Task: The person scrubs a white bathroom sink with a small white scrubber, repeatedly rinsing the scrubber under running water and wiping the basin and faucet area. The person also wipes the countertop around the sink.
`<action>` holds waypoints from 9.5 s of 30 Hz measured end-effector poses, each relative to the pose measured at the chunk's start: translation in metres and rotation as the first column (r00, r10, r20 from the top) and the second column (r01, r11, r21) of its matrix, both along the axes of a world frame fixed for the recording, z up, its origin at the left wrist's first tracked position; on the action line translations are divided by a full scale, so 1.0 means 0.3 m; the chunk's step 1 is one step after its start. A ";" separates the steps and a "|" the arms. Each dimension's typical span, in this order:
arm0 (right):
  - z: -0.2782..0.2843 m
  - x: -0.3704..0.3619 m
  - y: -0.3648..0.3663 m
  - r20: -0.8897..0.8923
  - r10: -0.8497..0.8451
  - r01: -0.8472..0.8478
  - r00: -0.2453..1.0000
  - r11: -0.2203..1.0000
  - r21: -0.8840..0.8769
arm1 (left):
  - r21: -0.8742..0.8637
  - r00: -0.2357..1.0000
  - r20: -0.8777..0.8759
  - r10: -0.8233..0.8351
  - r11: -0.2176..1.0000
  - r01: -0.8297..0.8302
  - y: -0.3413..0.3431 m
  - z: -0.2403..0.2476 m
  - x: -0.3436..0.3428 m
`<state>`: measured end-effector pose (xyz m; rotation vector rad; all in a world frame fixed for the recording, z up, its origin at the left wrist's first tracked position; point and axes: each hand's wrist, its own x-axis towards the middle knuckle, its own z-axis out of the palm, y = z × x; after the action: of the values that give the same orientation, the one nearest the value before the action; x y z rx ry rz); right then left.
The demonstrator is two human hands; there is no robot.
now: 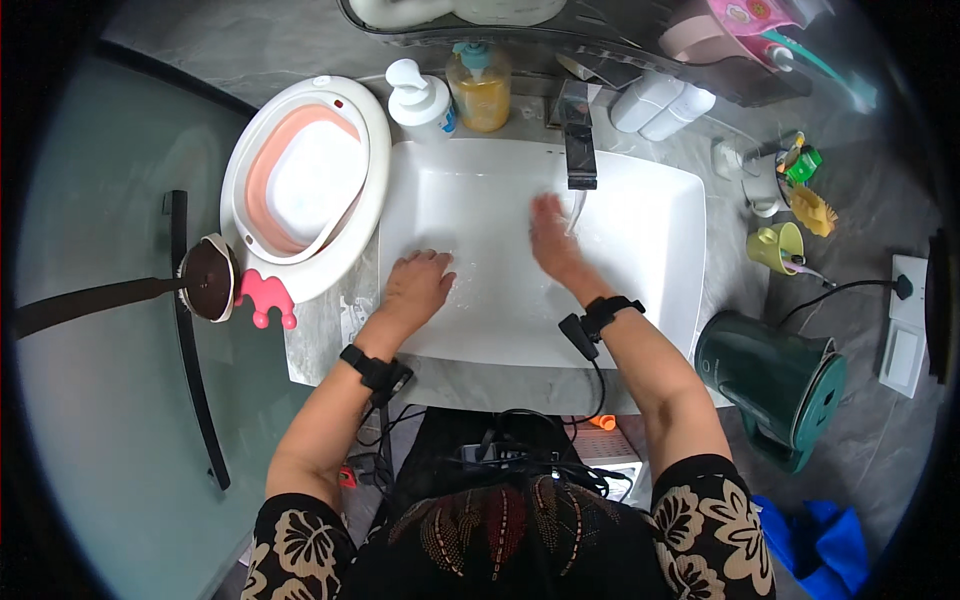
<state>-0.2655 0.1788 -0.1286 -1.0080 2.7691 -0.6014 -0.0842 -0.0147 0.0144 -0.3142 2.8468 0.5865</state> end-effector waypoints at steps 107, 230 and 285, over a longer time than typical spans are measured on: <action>0.119 0.093 -0.643 0.601 -0.208 0.524 0.772 0.744 -0.415 | 0.163 0.891 -0.413 -0.189 0.947 0.277 -0.132 -0.002 0.104; 0.106 0.125 -0.361 0.207 -0.042 0.083 0.977 0.978 -0.194 | 0.160 0.916 -0.385 -0.118 0.968 0.192 -0.111 -0.003 0.242; 0.164 0.227 -0.502 0.068 0.230 -0.203 0.971 0.938 -0.281 | 0.216 0.898 -0.415 -0.144 0.944 0.251 -0.120 -0.019 0.226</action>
<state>-0.1974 0.0282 -0.0794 -1.2774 2.4876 -0.9869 -0.0164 -0.0508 0.0087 0.1639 3.0624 1.0801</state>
